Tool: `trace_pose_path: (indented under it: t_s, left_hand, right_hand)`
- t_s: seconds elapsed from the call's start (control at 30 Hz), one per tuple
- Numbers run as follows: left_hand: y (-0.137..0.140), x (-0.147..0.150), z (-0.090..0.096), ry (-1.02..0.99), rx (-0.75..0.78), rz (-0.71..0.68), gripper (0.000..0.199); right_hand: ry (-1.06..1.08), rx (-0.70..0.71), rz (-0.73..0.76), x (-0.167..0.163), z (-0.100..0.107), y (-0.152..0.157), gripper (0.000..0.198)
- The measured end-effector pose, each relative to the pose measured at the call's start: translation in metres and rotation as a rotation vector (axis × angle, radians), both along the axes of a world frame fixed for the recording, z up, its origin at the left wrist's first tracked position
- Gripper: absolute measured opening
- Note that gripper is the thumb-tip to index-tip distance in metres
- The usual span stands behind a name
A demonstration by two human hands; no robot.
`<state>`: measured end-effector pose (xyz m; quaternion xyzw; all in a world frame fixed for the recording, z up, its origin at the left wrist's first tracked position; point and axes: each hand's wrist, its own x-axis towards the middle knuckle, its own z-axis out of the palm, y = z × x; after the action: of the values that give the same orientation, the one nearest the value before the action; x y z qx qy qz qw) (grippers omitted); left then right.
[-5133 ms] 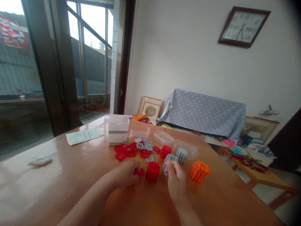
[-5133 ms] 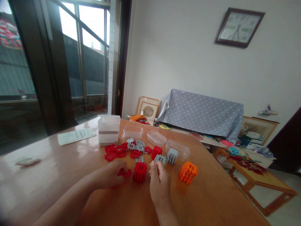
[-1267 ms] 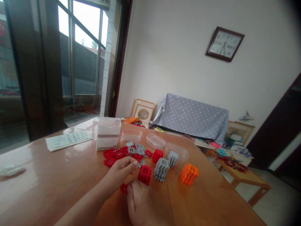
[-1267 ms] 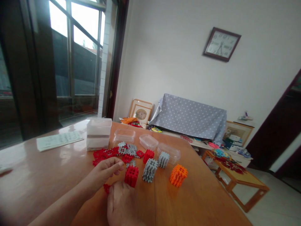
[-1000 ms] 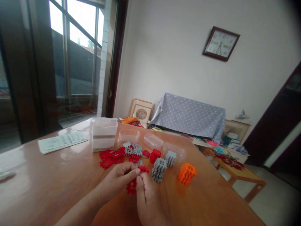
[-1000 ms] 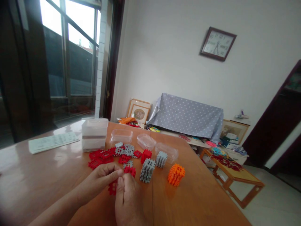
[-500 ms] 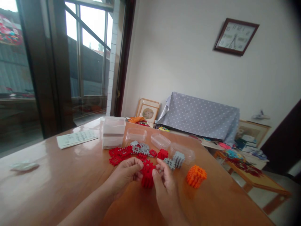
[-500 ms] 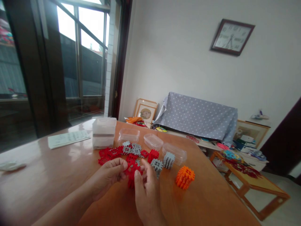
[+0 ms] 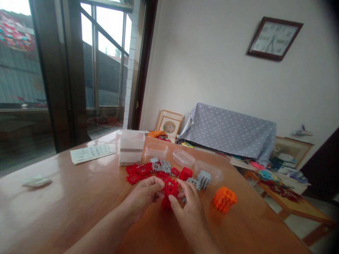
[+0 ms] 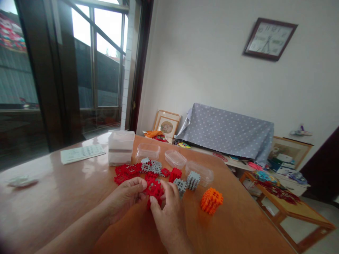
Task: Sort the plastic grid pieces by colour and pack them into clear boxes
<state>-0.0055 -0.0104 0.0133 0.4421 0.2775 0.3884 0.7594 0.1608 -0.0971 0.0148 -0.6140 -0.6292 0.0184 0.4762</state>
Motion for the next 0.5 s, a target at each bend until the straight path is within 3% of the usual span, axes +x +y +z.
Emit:
trace_pose_path:
  t_s: [0.17,0.37,0.5]
  left_hand:
    - [-0.001,0.0,0.004,-0.003,-0.012,0.027,0.031]
    - [0.003,0.0,-0.002,0.01,0.056,0.069,0.03]
    - [0.006,-0.001,-0.008,0.021,0.12,0.033,0.031]
  right_hand:
    - [-0.034,-0.021,0.017,0.003,0.003,-0.001,0.048]
    - [0.03,-0.108,0.085,0.004,0.003,-0.001,0.032]
    - [0.073,-0.108,0.148,0.007,0.005,-0.003,0.047]
